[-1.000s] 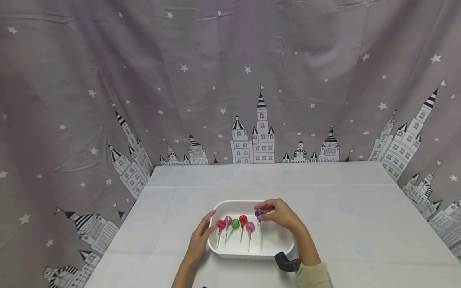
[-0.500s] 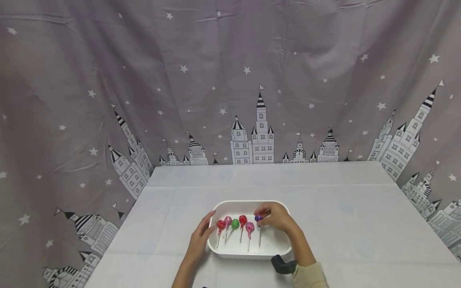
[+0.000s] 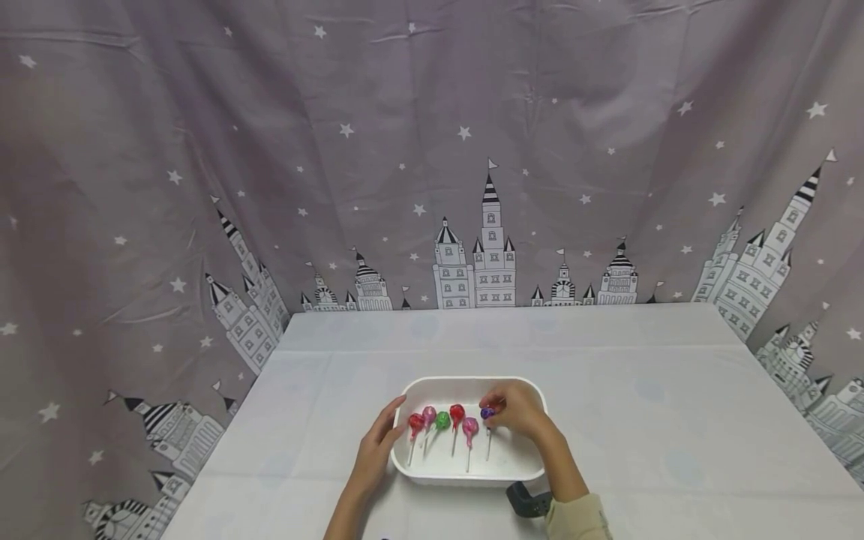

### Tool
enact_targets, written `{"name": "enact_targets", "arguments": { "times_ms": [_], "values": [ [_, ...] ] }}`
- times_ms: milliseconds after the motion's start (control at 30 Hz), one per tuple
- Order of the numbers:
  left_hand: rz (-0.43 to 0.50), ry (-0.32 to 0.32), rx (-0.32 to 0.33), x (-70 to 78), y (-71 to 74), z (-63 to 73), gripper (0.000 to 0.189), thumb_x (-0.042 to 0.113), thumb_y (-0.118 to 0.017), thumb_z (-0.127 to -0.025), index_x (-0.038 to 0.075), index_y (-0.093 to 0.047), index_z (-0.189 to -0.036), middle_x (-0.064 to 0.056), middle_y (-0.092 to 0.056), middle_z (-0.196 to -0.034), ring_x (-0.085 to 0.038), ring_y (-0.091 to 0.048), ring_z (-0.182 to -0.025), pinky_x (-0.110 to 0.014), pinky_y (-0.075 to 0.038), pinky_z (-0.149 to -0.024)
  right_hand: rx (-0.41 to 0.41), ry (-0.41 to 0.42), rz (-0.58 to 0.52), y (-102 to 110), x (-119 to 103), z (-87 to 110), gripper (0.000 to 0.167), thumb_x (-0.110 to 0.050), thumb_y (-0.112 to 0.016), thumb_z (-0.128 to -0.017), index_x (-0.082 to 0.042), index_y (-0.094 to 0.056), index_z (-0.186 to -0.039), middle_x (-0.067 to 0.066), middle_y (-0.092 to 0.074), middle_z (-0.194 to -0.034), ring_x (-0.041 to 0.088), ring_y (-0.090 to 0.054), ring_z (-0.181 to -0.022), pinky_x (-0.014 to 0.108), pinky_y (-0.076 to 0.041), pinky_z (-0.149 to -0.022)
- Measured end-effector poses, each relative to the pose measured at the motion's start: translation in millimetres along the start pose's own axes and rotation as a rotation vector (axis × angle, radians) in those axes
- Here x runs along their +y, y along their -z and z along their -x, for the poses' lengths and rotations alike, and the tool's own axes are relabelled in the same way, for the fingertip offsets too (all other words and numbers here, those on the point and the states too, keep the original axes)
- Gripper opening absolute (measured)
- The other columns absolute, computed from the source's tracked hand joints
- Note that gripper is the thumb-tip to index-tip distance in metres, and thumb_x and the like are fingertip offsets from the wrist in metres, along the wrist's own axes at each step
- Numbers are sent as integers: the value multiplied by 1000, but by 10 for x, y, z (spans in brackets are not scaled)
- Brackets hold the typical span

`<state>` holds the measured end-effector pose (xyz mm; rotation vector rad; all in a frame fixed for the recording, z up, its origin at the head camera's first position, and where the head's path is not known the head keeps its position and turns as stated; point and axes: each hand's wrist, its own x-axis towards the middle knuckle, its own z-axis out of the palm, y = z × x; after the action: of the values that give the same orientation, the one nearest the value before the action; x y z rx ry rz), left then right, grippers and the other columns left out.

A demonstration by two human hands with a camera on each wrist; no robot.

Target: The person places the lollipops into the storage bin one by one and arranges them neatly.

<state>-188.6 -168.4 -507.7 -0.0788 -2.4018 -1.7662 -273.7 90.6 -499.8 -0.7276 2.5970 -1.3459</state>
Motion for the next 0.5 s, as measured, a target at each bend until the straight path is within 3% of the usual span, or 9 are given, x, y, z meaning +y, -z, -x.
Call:
{"name": "enact_targets", "arguments": {
  "times_ms": [500],
  "values": [
    [-33,0,12,58,-8,22,43,9,-53,-92,13,-47,-135,-15,-45,-137,-37,-46,-120,-50,-35,-101,-32,36,-21,-5,7,15,24,1,-77,-66,3,-68,-89,8,-67,-84,18,-58,-71,21,-50,-63]
  ]
}}
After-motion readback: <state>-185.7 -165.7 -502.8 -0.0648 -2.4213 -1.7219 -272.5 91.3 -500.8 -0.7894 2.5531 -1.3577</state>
